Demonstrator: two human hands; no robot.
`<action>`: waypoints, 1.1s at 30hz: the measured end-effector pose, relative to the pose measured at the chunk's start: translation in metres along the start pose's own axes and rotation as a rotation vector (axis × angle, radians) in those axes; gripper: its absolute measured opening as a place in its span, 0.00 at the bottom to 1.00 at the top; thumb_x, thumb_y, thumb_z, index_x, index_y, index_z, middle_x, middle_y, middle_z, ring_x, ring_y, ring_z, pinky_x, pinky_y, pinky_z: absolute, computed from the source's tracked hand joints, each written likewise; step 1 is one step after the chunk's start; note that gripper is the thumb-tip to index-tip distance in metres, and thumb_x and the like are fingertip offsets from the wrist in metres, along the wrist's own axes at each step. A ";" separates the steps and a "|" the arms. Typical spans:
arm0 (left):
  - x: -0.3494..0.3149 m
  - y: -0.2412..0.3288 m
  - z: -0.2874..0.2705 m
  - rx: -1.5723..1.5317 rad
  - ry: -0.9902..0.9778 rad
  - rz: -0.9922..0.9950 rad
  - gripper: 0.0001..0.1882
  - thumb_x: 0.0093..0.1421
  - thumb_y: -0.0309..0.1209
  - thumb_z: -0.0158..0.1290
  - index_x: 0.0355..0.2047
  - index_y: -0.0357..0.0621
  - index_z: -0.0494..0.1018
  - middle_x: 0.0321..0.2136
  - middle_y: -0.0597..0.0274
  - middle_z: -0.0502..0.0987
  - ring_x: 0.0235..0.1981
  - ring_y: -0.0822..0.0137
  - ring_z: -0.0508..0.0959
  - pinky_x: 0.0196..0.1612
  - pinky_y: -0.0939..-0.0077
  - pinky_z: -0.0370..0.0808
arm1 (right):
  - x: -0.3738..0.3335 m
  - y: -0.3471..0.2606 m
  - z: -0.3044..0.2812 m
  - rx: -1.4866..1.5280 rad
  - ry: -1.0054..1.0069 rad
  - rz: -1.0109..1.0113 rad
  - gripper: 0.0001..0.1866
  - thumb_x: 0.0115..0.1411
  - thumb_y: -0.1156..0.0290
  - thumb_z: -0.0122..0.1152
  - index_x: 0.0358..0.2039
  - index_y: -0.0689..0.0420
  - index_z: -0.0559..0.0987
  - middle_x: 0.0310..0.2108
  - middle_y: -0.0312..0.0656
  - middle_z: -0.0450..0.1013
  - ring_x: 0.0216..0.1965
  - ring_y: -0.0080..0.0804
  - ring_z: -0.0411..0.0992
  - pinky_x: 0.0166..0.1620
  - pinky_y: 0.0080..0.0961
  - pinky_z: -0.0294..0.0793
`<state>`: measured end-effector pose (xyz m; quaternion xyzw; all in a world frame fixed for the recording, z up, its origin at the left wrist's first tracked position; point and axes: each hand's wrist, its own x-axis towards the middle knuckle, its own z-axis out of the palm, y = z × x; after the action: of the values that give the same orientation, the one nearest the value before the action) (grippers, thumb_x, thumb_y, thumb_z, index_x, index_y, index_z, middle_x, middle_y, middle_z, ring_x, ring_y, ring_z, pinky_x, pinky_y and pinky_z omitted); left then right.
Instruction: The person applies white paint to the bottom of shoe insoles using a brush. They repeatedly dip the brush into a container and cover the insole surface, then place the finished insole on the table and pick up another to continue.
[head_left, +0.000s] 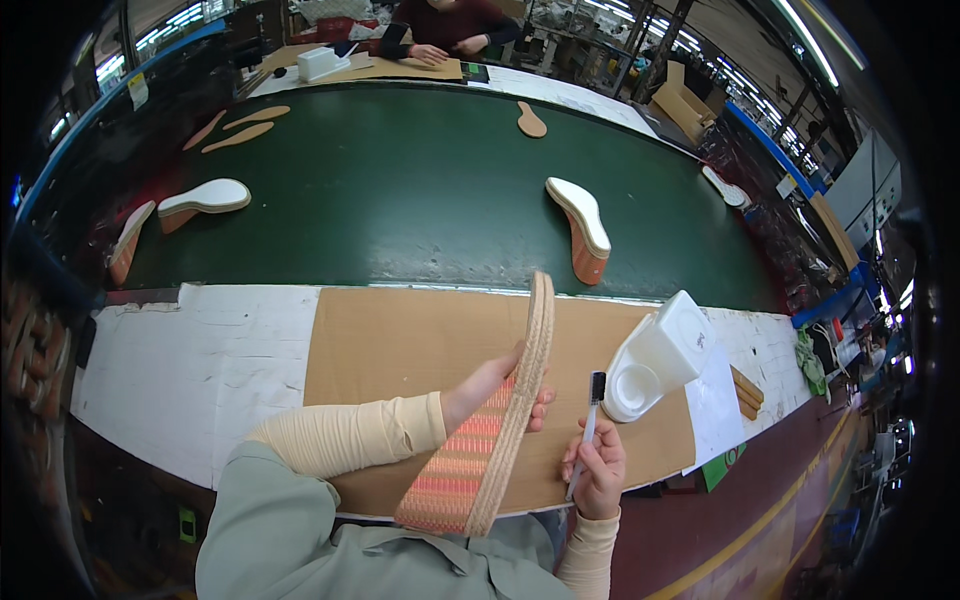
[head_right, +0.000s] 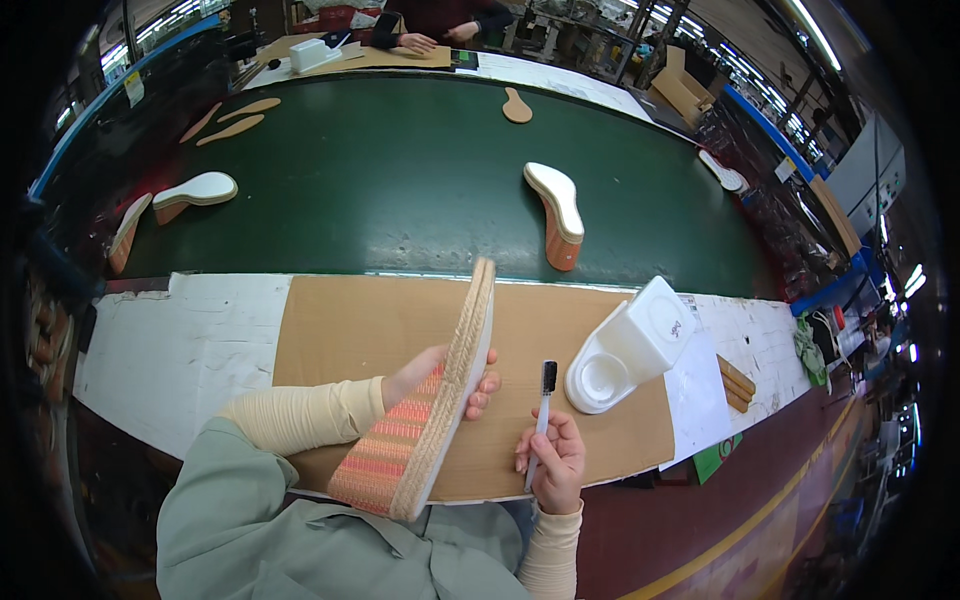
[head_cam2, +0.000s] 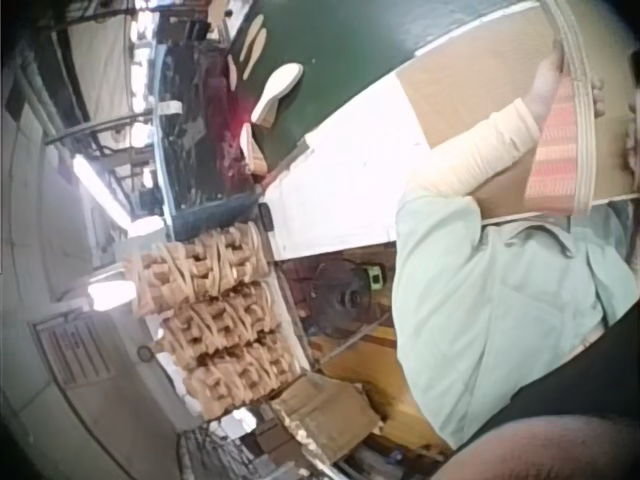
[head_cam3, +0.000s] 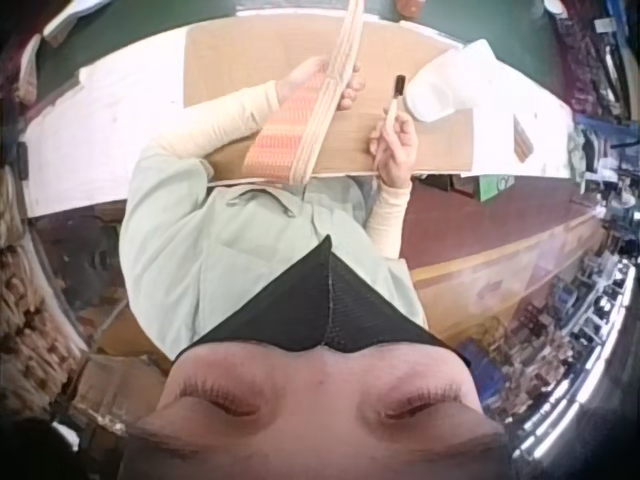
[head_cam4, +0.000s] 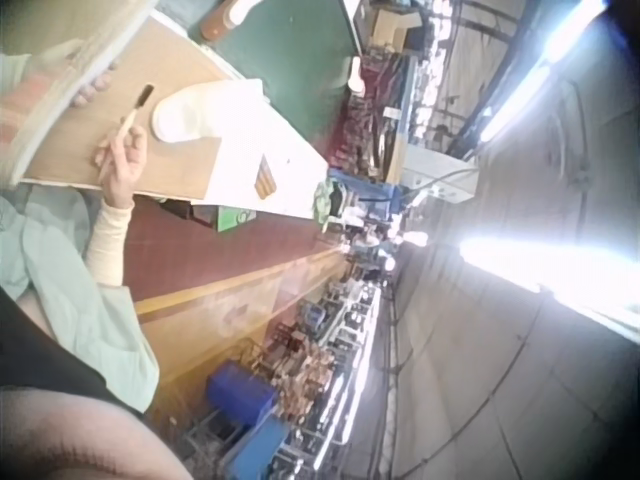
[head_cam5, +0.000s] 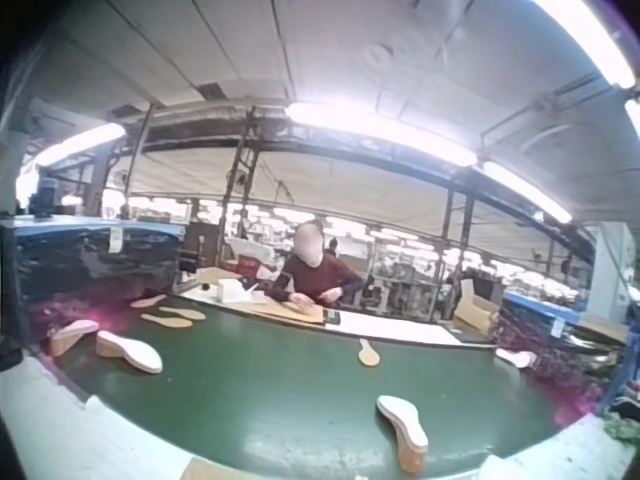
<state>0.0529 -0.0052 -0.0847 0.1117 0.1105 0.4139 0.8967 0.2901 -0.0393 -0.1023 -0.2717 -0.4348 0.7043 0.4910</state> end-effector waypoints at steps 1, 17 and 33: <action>0.001 -0.004 -0.004 0.016 0.028 -0.019 0.26 0.70 0.58 0.36 0.41 0.48 0.67 0.30 0.61 0.72 0.29 0.64 0.77 0.38 0.66 0.80 | -0.001 0.000 0.000 0.004 0.002 -0.004 0.17 0.66 0.75 0.54 0.54 0.64 0.68 0.28 0.46 0.73 0.23 0.26 0.69 0.29 0.20 0.71; 0.002 -0.002 -0.026 -0.175 -0.023 -0.108 0.23 0.72 0.54 0.36 0.47 0.48 0.63 0.31 0.58 0.70 0.29 0.62 0.74 0.36 0.64 0.76 | -0.003 0.007 0.001 0.017 0.039 -0.088 0.21 0.71 0.69 0.49 0.63 0.51 0.63 0.25 0.43 0.71 0.16 0.20 0.63 0.20 0.14 0.63; 0.002 0.042 -0.026 0.145 -0.024 0.254 0.23 0.71 0.57 0.35 0.45 0.52 0.67 0.27 0.62 0.70 0.27 0.67 0.75 0.30 0.69 0.75 | -0.005 0.005 0.001 -0.080 0.040 -0.041 0.11 0.68 0.72 0.54 0.48 0.62 0.75 0.24 0.36 0.69 0.16 0.16 0.59 0.20 0.15 0.57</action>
<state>0.0165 0.0258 -0.0975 0.1943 0.1143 0.5134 0.8280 0.2887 -0.0454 -0.1062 -0.2961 -0.4580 0.6708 0.5025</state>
